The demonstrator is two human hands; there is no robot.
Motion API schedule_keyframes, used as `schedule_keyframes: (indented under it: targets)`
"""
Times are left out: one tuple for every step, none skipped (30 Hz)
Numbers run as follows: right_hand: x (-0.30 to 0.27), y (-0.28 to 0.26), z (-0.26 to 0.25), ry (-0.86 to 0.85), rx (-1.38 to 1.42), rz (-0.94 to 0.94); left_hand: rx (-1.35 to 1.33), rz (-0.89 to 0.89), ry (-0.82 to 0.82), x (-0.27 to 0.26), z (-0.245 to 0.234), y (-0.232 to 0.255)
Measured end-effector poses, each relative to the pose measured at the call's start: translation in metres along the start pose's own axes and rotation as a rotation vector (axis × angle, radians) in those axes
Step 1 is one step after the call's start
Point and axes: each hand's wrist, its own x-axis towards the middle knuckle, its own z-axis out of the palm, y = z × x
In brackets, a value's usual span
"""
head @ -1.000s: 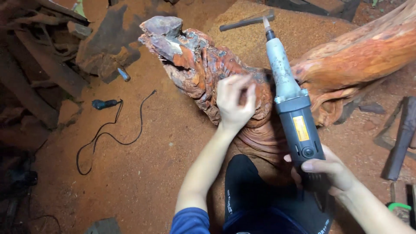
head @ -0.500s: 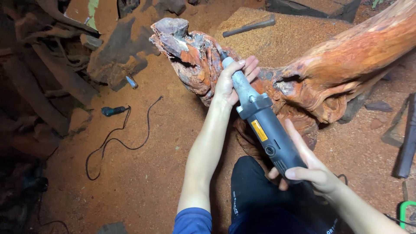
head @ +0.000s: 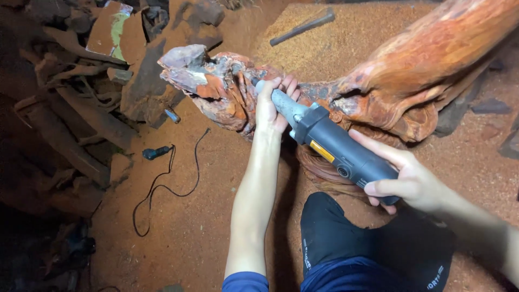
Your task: Carving and shaping a large piece of wood using a power carving tool.
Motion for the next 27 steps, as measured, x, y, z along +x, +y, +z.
schedule_keyframes:
  targets:
    - [0.0,0.002,-0.001,-0.001,0.005,0.009,0.001,-0.006,0.009,0.004,-0.004,-0.002]
    - [0.001,0.003,-0.002,-0.002,-0.004,0.019,0.001,0.012,0.006,0.008,-0.008,-0.003]
    - [0.002,0.004,-0.002,-0.004,-0.014,0.029,0.0,0.029,0.002,0.011,-0.011,-0.004]
    - [0.003,0.006,-0.003,-0.008,-0.012,0.03,0.002,0.031,0.006,0.011,-0.012,-0.004]
    - [0.004,0.008,-0.004,-0.007,-0.019,0.042,0.005,0.032,0.004,0.011,-0.012,-0.004]
    - [0.004,0.01,-0.005,-0.004,-0.024,0.056,0.009,0.03,0.003,0.01,-0.012,-0.004]
    - [0.004,0.006,-0.003,-0.006,-0.02,0.057,0.012,0.029,0.007,0.009,-0.011,-0.003]
    - [0.003,0.001,-0.001,0.029,-0.027,0.128,0.016,0.026,0.002,0.007,-0.01,-0.003]
    - [0.003,-0.003,0.001,0.064,-0.034,0.199,0.019,0.023,-0.004,0.005,-0.01,-0.002]
    - [0.004,-0.002,0.001,0.063,-0.032,0.201,0.02,0.022,-0.001,0.005,-0.009,-0.002]
    - [0.005,-0.001,0.0,0.064,-0.059,0.205,0.011,0.019,-0.003,0.004,-0.008,-0.001]
    - [0.006,-0.001,0.0,0.067,-0.087,0.21,0.0,0.016,-0.006,0.003,-0.008,-0.001]
    - [0.006,0.0,-0.001,0.068,-0.085,0.212,0.001,0.013,-0.005,0.002,-0.007,-0.001]
    - [0.007,0.001,-0.003,0.067,-0.087,0.209,0.001,0.018,-0.013,0.001,-0.007,-0.001]
    - [0.007,0.002,-0.004,0.067,-0.089,0.205,0.002,0.023,-0.021,0.001,-0.007,-0.001]
    - [0.009,0.006,-0.006,0.065,-0.087,0.212,0.001,0.02,-0.015,0.001,-0.007,-0.002]
    - [0.01,0.01,-0.008,0.056,-0.103,0.195,-0.006,0.024,-0.018,0.001,-0.008,-0.002]
    - [0.011,0.013,-0.011,0.049,-0.12,0.176,-0.012,0.028,-0.024,0.002,-0.008,-0.002]
    - [0.012,0.015,-0.012,0.048,-0.118,0.181,-0.012,0.026,-0.02,0.003,-0.01,-0.003]
    - [0.013,0.018,-0.013,0.045,-0.118,0.145,-0.021,0.029,-0.027,0.004,-0.011,-0.003]
    - [0.015,0.02,-0.013,0.042,-0.118,0.108,-0.03,0.031,-0.034,0.005,-0.013,-0.004]
    - [0.015,0.021,-0.014,0.04,-0.115,0.112,-0.028,0.03,-0.03,0.007,-0.015,-0.004]
    - [0.016,0.022,-0.015,0.023,-0.134,0.074,-0.026,0.034,-0.054,0.009,-0.018,-0.004]
    - [0.017,0.023,-0.017,0.006,-0.154,0.036,-0.026,0.037,-0.08,0.01,-0.02,-0.005]
    - [0.016,0.02,-0.014,0.006,-0.153,0.04,-0.026,0.035,-0.077,0.012,-0.023,-0.006]
    - [0.016,0.016,-0.012,0.038,-0.093,0.095,-0.036,0.037,-0.092,0.014,-0.025,-0.006]
    - [0.015,0.013,-0.009,0.071,-0.032,0.15,-0.046,0.04,-0.107,0.015,-0.027,-0.007]
